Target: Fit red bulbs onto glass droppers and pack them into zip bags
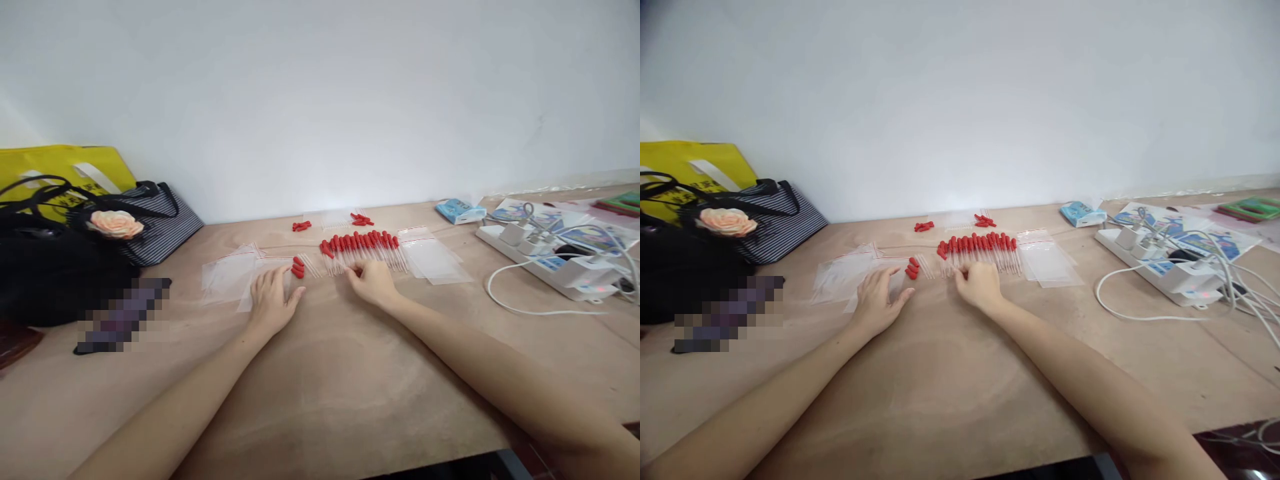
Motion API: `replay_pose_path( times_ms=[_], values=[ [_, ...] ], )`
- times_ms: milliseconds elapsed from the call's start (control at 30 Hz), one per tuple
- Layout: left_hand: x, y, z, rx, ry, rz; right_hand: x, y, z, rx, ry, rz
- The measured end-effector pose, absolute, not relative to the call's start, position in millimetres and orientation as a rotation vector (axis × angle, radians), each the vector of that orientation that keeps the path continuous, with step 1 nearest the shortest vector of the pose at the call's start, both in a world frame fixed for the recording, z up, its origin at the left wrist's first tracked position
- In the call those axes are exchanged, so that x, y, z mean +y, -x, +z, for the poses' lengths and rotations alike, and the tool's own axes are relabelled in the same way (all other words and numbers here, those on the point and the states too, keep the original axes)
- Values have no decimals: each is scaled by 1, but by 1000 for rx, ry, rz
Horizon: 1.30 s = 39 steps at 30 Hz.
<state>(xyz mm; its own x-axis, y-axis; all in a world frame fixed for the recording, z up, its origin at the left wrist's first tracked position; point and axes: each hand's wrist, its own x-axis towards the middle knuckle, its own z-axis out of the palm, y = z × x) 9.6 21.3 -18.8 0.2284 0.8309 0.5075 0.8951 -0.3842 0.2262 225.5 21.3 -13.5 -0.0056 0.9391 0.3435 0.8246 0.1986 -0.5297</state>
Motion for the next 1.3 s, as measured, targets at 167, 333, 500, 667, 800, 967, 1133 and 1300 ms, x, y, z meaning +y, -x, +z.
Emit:
replay_pose_path(
  times_ms=[167,333,500,667,800,967,1133,1300],
  values=[
    [27,-7,-25,-1854,2410,-738,55,-203,-11,-1652,1880,101],
    [28,-7,-24,-1787,2486,-700,68,-190,-14,-1650,1972,43],
    [30,-8,-21,-1749,2539,-687,65,-191,-17,-1728,1975,48],
    [36,-10,-16,-1809,2531,-623,58,-181,-15,-1907,1749,54],
    [41,-10,-16,-1769,2583,-610,59,-163,-12,-1991,1791,53],
    [46,-6,-21,-1665,2697,-655,62,-152,-8,-1961,1991,101],
    [48,-5,-24,-1547,2824,-731,60,-152,-3,-1966,2023,183],
    [47,-6,-26,-1515,2855,-788,59,-152,5,-1983,2054,299]
  ],
)
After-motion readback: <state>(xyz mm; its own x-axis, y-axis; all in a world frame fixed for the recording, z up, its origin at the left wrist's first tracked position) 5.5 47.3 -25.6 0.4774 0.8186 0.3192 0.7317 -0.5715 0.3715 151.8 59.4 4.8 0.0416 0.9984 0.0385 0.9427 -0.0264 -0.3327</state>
